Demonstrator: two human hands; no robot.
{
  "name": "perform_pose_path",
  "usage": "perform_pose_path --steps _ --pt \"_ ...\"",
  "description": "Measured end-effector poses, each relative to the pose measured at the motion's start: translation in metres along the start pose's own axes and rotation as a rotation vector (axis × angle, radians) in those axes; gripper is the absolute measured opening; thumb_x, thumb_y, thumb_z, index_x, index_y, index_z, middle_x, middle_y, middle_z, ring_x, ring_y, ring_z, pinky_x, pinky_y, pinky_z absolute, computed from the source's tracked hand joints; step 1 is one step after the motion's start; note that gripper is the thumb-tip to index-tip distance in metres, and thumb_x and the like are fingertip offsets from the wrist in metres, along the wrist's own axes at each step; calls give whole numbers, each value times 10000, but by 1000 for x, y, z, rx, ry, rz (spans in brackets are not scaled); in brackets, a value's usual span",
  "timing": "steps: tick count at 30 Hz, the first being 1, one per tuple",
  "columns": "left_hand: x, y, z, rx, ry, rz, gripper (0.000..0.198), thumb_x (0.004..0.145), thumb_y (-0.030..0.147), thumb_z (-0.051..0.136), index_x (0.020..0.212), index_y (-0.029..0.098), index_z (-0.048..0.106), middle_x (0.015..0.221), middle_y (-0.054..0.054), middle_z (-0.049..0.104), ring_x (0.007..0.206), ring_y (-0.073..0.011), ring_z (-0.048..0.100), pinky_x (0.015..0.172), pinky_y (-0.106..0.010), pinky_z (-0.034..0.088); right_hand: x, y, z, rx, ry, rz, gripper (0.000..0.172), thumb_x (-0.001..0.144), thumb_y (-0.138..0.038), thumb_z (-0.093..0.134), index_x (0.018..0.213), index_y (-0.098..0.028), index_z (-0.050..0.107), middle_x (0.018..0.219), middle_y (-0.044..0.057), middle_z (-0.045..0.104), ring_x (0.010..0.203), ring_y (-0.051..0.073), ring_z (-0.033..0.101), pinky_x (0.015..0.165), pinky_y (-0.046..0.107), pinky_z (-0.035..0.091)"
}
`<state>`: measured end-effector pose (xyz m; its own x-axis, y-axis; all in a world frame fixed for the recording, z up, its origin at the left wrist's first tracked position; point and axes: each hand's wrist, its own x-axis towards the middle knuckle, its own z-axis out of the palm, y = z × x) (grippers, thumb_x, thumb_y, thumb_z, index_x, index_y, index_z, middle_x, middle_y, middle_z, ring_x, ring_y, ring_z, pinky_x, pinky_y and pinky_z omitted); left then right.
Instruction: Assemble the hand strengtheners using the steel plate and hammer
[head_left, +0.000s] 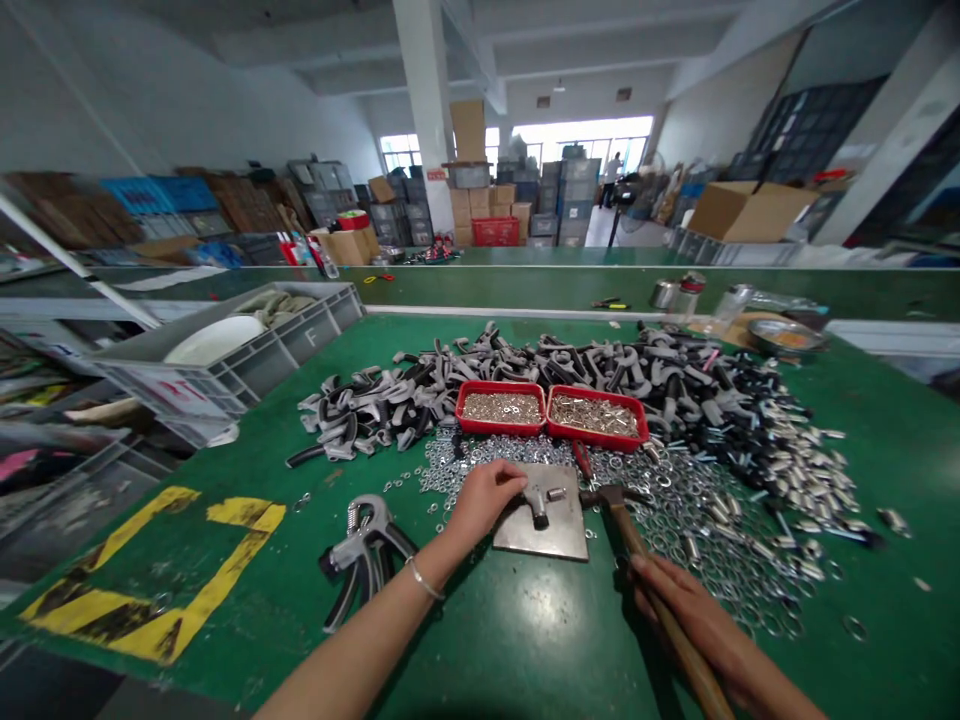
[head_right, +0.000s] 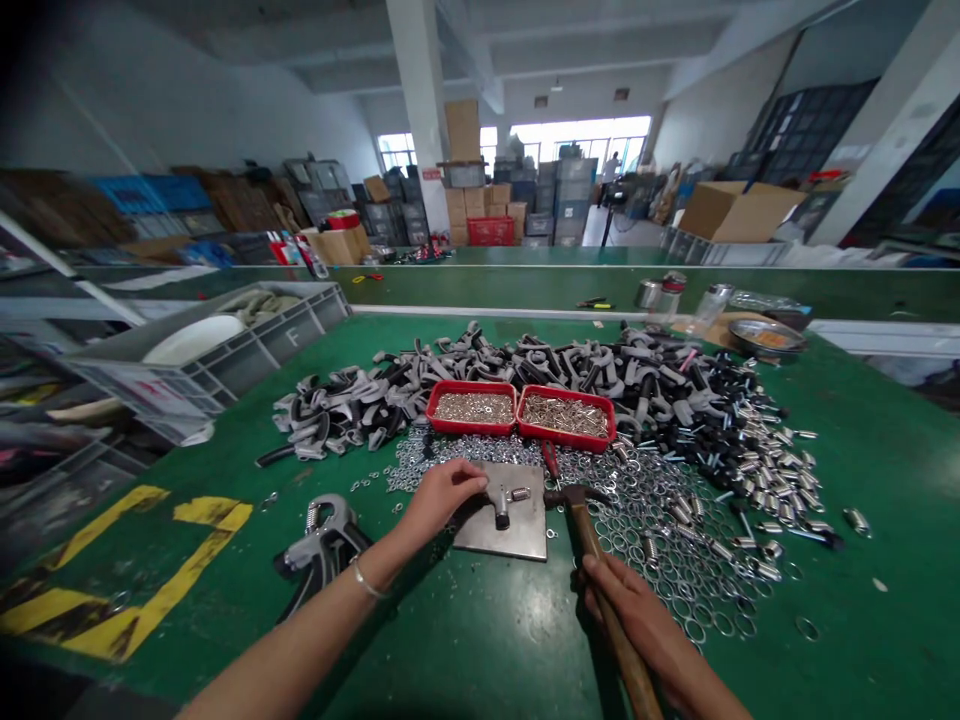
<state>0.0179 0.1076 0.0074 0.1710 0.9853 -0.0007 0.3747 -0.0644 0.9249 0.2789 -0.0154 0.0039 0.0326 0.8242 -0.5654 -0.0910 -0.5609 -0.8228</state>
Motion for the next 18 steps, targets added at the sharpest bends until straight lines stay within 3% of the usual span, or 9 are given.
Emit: perform_pose_path --steps 5,8,12,15,18 --pt "31 -22 24 139 23 21 61 771 207 675 737 158 685 770 -18 700 761 -177 645 723 -277 477 6 -26 -2 -275 -70 -121 402 840 -617 589 990 -248 541 614 -76 510 472 121 527 410 236 467" --pt "32 -27 33 189 13 22 77 796 207 653 745 156 681 762 -17 695 742 -171 634 711 -273 465 11 -36 -7 -435 -82 -216 392 839 -608 582 978 -244 535 599 -81 477 457 131 522 376 248 467" --pt "27 -24 31 245 -3 60 103 829 214 638 751 157 674 809 -35 673 807 -185 617 766 -297 456 24 -36 -11 -537 -105 -178 370 861 -611 526 935 -250 509 603 -63 521 457 158 560 391 272 473" --pt "23 -17 27 422 -69 247 112 879 214 604 800 167 667 880 -50 651 925 -209 591 888 -357 425 33 -36 -15 -646 -105 -173 373 885 -613 472 965 -252 519 671 -25 591 444 178 569 361 277 414" --pt "18 -12 24 646 -138 431 185 876 316 642 977 162 656 1021 -94 636 1041 -263 556 959 -446 390 30 -43 -14 -795 -97 -333 345 921 -564 453 945 -237 558 739 23 644 584 209 621 517 312 456"
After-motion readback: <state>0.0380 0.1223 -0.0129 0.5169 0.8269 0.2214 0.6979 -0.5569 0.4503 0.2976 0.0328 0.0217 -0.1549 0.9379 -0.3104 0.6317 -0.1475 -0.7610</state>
